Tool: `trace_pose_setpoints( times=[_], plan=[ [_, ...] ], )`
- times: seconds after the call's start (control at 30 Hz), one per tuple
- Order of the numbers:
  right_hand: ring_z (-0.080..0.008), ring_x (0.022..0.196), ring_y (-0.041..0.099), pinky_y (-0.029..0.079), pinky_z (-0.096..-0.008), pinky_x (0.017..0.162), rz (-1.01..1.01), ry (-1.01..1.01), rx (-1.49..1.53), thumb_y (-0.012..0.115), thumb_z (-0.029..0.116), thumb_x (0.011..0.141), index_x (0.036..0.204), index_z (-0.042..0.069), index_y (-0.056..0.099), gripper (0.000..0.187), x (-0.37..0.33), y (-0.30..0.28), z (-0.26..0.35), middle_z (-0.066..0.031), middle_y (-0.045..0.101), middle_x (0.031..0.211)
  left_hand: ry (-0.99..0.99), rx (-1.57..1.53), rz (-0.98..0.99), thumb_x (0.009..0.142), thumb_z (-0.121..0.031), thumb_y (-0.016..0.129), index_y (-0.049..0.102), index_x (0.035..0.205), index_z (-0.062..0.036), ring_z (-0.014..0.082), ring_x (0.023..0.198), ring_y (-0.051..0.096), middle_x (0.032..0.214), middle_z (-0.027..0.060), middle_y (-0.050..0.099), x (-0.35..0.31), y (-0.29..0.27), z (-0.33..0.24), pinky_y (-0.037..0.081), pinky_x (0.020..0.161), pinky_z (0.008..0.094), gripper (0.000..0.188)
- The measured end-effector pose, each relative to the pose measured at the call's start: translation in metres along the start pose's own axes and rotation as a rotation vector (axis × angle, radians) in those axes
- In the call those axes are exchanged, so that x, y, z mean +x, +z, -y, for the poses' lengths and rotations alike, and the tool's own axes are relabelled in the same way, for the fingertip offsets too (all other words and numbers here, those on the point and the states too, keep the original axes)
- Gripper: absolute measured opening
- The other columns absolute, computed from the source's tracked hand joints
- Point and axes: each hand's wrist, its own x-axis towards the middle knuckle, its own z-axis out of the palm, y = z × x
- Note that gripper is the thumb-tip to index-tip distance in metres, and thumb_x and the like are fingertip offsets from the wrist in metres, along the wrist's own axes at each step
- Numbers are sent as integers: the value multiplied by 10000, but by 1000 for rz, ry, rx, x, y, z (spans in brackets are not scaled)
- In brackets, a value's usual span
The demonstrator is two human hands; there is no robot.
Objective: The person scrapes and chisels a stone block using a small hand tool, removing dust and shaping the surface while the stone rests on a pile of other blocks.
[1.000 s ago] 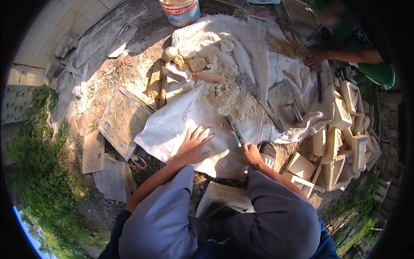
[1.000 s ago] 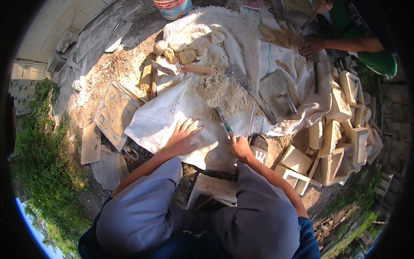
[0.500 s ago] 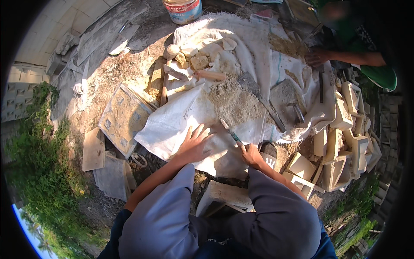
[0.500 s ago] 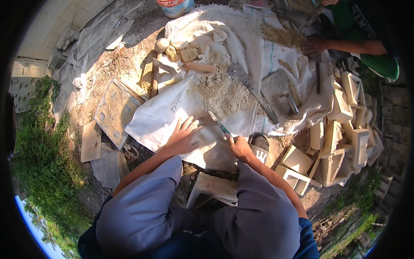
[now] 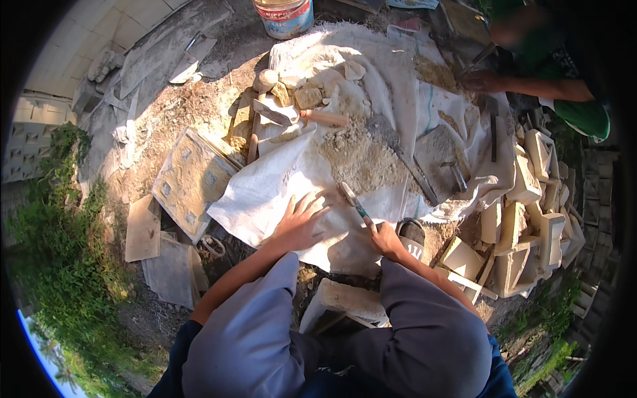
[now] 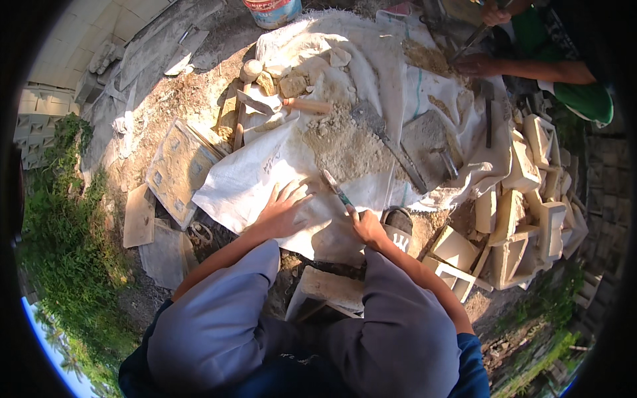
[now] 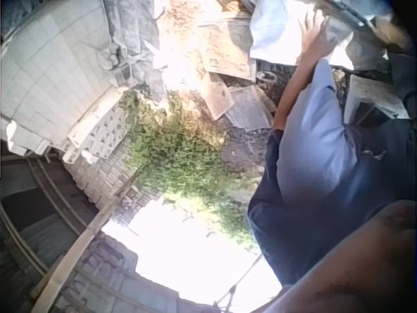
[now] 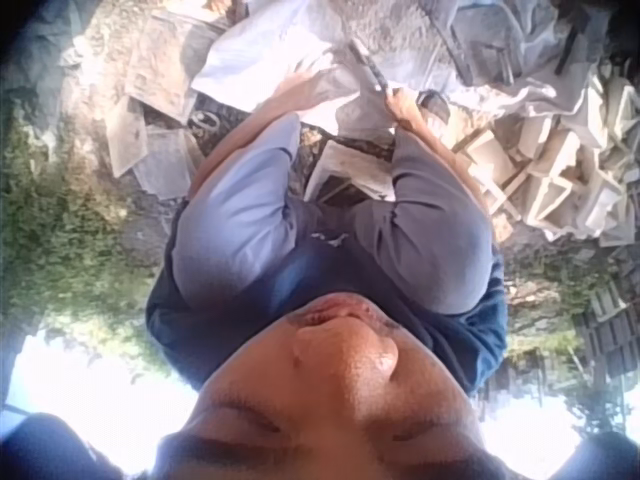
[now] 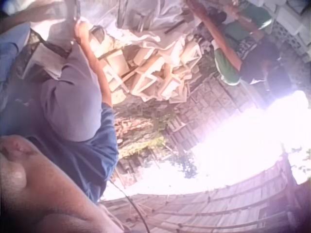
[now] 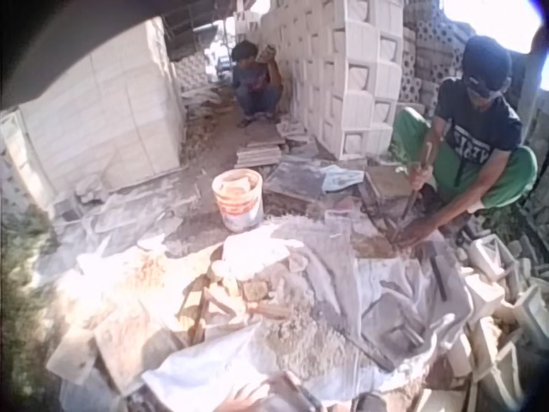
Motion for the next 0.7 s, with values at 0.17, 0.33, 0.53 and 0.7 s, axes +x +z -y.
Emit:
trace_pose_setpoints(
  times=[0.17, 0.33, 0.53, 0.7],
  plan=[
    [-476, 727, 685, 501, -551, 728, -12, 188, 61, 540, 665, 1013, 731, -117, 630, 836, -8, -11, 35, -349, 637, 712, -27, -40, -31, 925, -563, 657, 505, 1537, -123, 398, 1563, 254, 1621, 175, 411, -7, -5, 1, 172, 1244, 685, 769],
    [-449, 644, 646, 475, -556, 679, -97, -99, 216, 531, 621, 1038, 730, -108, 624, 797, -15, -17, 24, -319, 562, 616, 12, -33, -64, 921, -539, 694, 500, 1533, -120, 422, 1563, 232, 1569, 206, 446, -6, 0, 4, 190, 1238, 680, 766],
    [-391, 626, 648, 478, -527, 666, -47, 159, 56, 532, 632, 1036, 720, -79, 644, 786, -6, 8, -3, -260, 600, 604, -7, -38, -29, 921, -529, 688, 486, 1549, -134, 401, 1575, 220, 1648, 174, 374, -5, 3, 4, 155, 1252, 673, 769],
    [-205, 550, 478, 403, -443, 553, 35, 179, 263, 519, 550, 1078, 764, -30, 621, 667, -10, 2, 2, -101, 504, 571, -10, -25, -111, 961, -446, 660, 558, 1491, -118, 373, 1544, 314, 1604, 173, 452, -8, 3, 4, 229, 1245, 618, 632]
  ],
)
